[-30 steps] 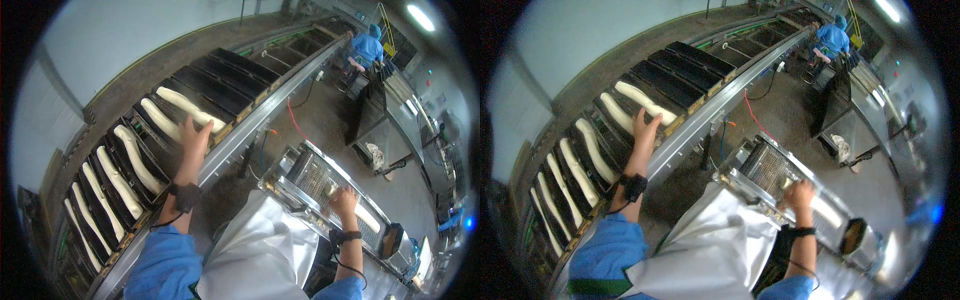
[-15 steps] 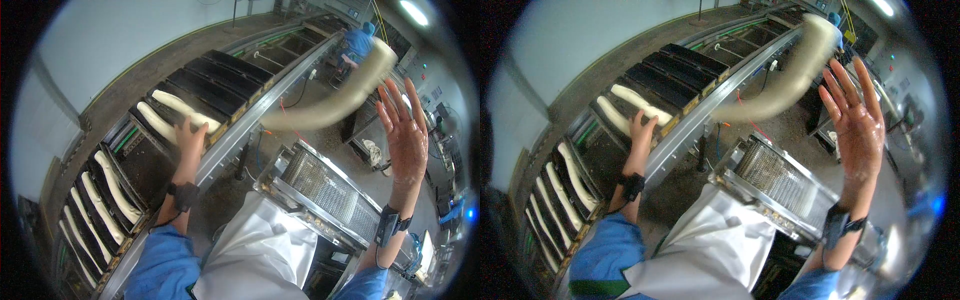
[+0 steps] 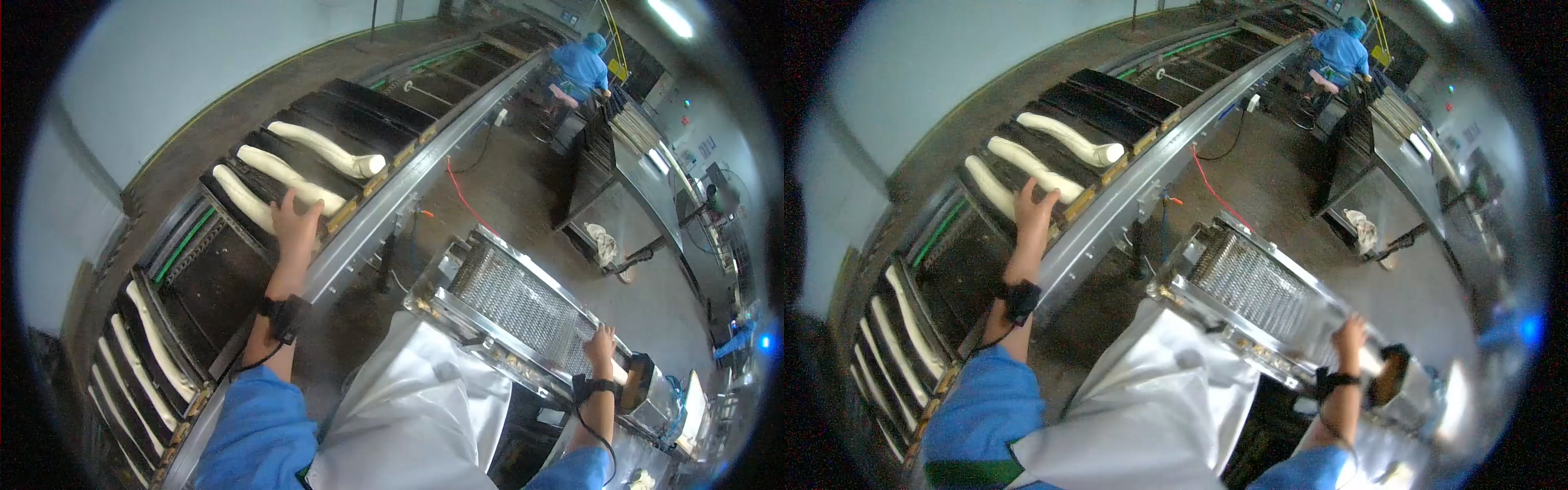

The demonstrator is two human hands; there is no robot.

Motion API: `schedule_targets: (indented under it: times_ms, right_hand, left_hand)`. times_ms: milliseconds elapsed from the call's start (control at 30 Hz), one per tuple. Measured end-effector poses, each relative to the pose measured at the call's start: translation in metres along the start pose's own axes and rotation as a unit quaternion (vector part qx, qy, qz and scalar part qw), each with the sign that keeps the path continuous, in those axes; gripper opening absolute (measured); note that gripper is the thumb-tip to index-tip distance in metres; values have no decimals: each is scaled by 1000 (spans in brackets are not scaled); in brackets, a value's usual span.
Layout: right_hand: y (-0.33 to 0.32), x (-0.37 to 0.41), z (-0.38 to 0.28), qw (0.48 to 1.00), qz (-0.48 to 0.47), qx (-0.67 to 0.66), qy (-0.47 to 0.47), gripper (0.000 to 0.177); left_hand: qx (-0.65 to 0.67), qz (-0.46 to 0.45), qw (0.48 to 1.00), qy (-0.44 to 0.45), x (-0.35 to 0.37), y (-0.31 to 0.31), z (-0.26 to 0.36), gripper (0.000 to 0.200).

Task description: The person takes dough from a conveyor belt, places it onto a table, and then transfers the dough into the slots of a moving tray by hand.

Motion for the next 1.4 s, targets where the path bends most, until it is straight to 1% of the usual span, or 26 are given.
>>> schedule_targets:
  times_ms: [67, 100, 167, 233, 300, 333, 367, 433, 467, 500, 567, 600, 633, 700, 733, 767, 833, 867, 933, 967, 1000, 1067, 1200, 1267, 1300, 1400]
  right_hand:
    - [95, 15, 95, 998, 3, -59, 6, 55]
    - [80, 28, 94, 998, 1, -57, 9, 55]
    - [21, 70, 75, 988, -47, -113, 97, 54]
    - [-6, 80, 58, 996, -48, -48, 62, 55]
    - [-1, 78, 51, 998, 30, 35, -33, 56]
    - [-14, 74, 30, 998, 31, -31, -45, 55]
    - [-8, 69, 28, 998, 34, -32, -44, 55]
    - [9, 48, 8, 978, 99, -73, -168, 52]
    - [17, 43, 2, 987, 55, -90, -120, 46]
    - [11, 43, -3, 986, 59, -93, -124, 46]
    - [-17, 44, -14, 997, -24, 29, -64, 37]
    - [-7, 36, -9, 995, 28, 44, -85, 32]
    - [-33, 34, -23, 995, 29, 46, -86, 32]
    - [-83, 21, -47, 994, -27, -108, -13, 30]
    - [-80, -1, -37, 986, 108, -98, -74, 29]
    - [-80, -17, -17, 962, 119, -235, -70, 27]
    - [-173, -31, -33, 882, 134, -451, -31, 28]
    - [-213, -31, -48, 808, 145, -571, -15, 29]
    - [-276, -36, -83, 651, 193, -727, -98, 42]
    - [-309, -38, -97, 645, 140, -736, -147, 50]
    - [-340, -22, -127, 554, 106, -792, -234, 65]
    - [-376, -3, -178, 446, 37, -821, -355, 74]
    - [-379, 2, -213, 470, 35, -771, -429, 74]
    - [-350, 3, -215, 564, 40, -746, -353, 77]
    - [-329, 2, -209, 634, 46, -703, -319, 77]
    - [-201, -36, -161, 745, 50, -613, -259, 74]
  left_hand:
    - [-5, -4, 1000, -9, 5, 2, 3, 78]
    - [-8, -1, 1000, -15, 5, 4, 4, 78]
    - [-4, -11, 1000, -25, 4, 7, 4, 78]
    - [-8, -14, 999, -39, 8, 4, 11, 79]
    - [-17, -24, 999, -32, 10, 5, 13, 79]
    - [-8, -22, 999, -32, 10, 5, 13, 79]
    - [2, -18, 999, -31, 10, 4, 14, 79]
    - [4, -17, 1000, -18, 9, 4, 9, 79]
    - [1, -20, 1000, -6, 7, 2, 5, 79]
    - [2, -14, 1000, -5, 6, -2, 4, 79]
    - [-8, -17, 1000, 2, 9, -4, 4, 80]
    - [-11, -13, 1000, -4, 13, -6, 10, 81]
    - [-9, -13, 1000, -6, 17, -8, 16, 81]
    - [-36, -11, 999, -28, 22, -10, 25, 82]
    - [-34, -11, 999, -28, 20, -8, 22, 82]
    - [-41, -10, 999, -26, 17, -7, 16, 81]
    - [-50, -11, 999, -20, 15, -6, 14, 81]
    - [-38, -15, 999, -24, 16, -7, 14, 81]
    - [-26, -17, 999, -27, 19, -9, 15, 80]
    - [-25, -16, 999, -22, 20, -10, 15, 79]
    - [-23, -14, 999, -17, 20, -12, 17, 78]
    - [-39, -8, 999, -15, 20, -12, 18, 78]
    - [-48, 0, 999, -20, 21, -13, 22, 78]
    - [-41, 0, 999, -19, 21, -16, 22, 78]
    - [-32, 1, 999, -21, 21, -16, 21, 78]
    - [-31, -1, 1000, -3, 11, -19, 12, 77]
Point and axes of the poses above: each hand's wrist, its own x-axis away from the middle knuckle, its own y-axis out of the palm, z = x × y, the point moved 1 cm from there along -x, towards the middle knuckle, and after that the axes turned 3 degrees about -y, right-handed, at the moved point
